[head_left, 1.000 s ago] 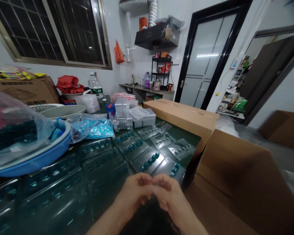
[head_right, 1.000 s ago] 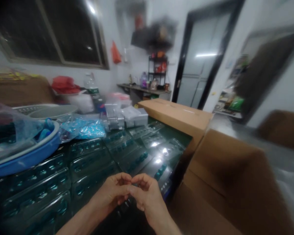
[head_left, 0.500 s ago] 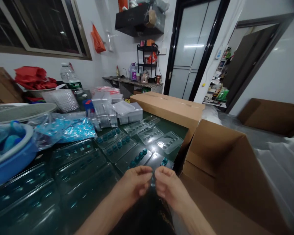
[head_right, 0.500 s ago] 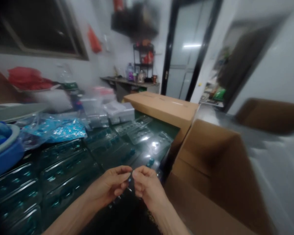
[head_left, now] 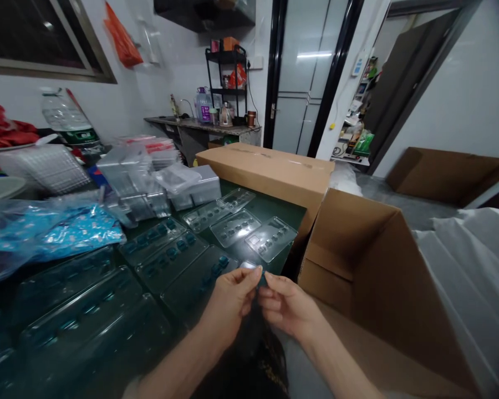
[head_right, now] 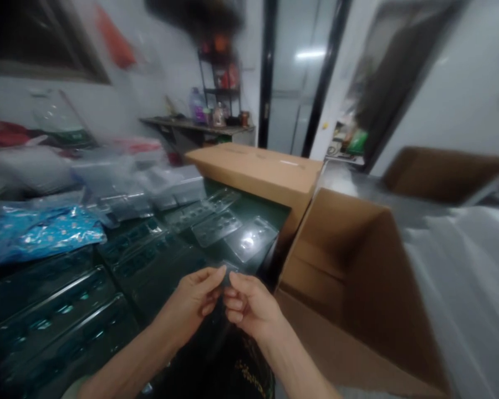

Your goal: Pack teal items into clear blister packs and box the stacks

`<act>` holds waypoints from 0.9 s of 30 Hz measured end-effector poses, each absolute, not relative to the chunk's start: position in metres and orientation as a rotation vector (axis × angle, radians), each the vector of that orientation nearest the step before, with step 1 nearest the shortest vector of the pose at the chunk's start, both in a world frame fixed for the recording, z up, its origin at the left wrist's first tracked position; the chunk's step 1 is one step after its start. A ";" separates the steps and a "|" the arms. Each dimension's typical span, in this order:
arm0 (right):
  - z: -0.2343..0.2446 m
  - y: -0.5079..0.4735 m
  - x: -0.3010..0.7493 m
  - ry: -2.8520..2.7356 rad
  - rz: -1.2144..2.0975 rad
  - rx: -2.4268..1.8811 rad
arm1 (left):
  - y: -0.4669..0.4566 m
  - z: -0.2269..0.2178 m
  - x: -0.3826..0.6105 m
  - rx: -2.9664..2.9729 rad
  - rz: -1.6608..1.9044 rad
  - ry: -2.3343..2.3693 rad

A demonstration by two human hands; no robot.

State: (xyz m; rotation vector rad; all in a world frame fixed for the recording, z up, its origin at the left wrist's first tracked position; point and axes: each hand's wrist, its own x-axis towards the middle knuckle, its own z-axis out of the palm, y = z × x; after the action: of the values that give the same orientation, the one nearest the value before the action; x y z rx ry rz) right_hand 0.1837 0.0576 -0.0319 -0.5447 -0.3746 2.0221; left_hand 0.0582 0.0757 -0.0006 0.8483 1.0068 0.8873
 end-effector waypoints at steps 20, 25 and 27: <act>-0.026 0.095 0.219 -1.286 1.153 -1.161 | 0.121 -0.017 0.074 1.044 0.725 0.895; -0.031 0.128 0.228 -1.455 1.077 -1.251 | 0.137 -0.017 0.072 1.026 0.720 0.964; -0.036 0.141 0.230 -1.546 0.789 -1.402 | 0.143 -0.015 0.064 1.013 0.756 1.047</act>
State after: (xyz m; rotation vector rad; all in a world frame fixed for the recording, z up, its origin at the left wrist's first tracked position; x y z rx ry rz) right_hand 0.2296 0.1409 -0.0359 -1.4016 -1.5455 0.7893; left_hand 0.0644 0.1431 -0.0149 1.0127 1.0465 0.7562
